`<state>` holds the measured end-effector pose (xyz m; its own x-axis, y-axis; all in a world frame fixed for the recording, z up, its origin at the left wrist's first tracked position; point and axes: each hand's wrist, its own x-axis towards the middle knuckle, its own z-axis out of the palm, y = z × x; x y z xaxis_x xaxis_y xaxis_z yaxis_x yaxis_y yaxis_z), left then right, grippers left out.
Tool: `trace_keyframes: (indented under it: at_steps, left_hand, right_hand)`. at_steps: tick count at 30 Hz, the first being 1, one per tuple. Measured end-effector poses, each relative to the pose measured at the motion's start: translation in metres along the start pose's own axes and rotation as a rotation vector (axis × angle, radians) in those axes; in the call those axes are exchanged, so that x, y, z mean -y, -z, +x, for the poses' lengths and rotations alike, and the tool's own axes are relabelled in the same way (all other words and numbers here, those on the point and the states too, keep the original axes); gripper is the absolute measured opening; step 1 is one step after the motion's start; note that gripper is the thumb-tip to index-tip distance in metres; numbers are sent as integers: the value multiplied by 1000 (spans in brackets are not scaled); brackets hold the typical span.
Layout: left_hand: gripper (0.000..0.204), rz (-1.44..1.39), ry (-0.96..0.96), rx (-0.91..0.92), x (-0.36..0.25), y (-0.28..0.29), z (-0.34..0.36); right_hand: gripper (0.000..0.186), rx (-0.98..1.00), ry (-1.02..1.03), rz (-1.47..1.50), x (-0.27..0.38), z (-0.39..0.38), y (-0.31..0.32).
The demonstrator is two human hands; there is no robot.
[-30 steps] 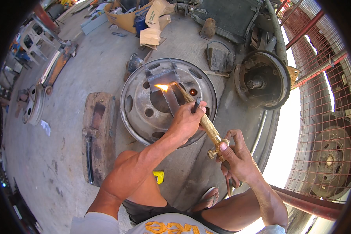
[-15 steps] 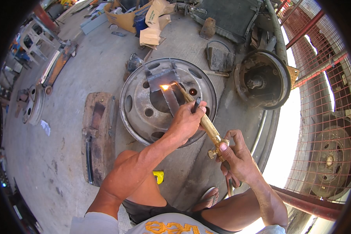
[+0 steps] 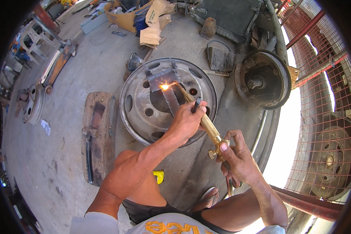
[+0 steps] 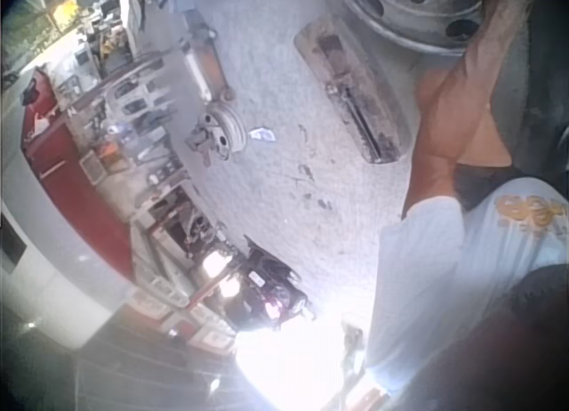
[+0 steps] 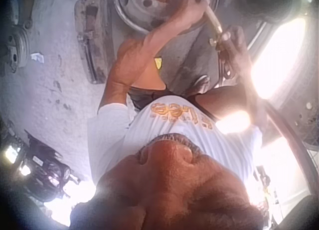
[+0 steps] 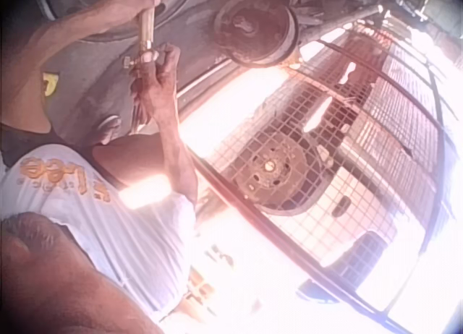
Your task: The person uses a welding torch to join a metal bracket to a circular metal plate. The person holds the torch with both hands and applies heat to the joint, creating sparks. The person occasionally repositions the torch and the metal piece during the process.
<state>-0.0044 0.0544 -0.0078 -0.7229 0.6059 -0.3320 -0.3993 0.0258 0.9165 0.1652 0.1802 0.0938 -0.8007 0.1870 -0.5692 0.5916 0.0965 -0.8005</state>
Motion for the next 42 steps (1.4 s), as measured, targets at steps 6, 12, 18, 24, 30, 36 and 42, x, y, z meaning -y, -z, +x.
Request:
trace_keyframes:
  at_steps: [6, 12, 18, 24, 30, 36, 42]
  left_hand:
    - [35, 2, -1, 5, -1, 0, -1]
    - [35, 6, 4, 3, 0, 0, 0]
    - [34, 0, -5, -1, 3, 1, 2]
    - [34, 8, -3, 2, 4, 1, 4]
    - [33, 38, 5, -8, 3, 1, 3]
    - [34, 92, -1, -15, -1, 4, -1]
    - [34, 32, 15, -12, 2, 3, -6]
  right_hand:
    - [36, -1, 4, -3, 0, 0, 0]
    - [36, 0, 6, -6, 0, 0, 0]
    - [37, 2, 4, -2, -1, 0, 0]
    - [37, -6, -4, 4, -3, 1, 0]
    - [40, -8, -8, 8, -2, 1, 0]
    - [41, 1, -7, 5, -1, 1, 0]
    - [44, 13, -13, -10, -2, -3, -1]
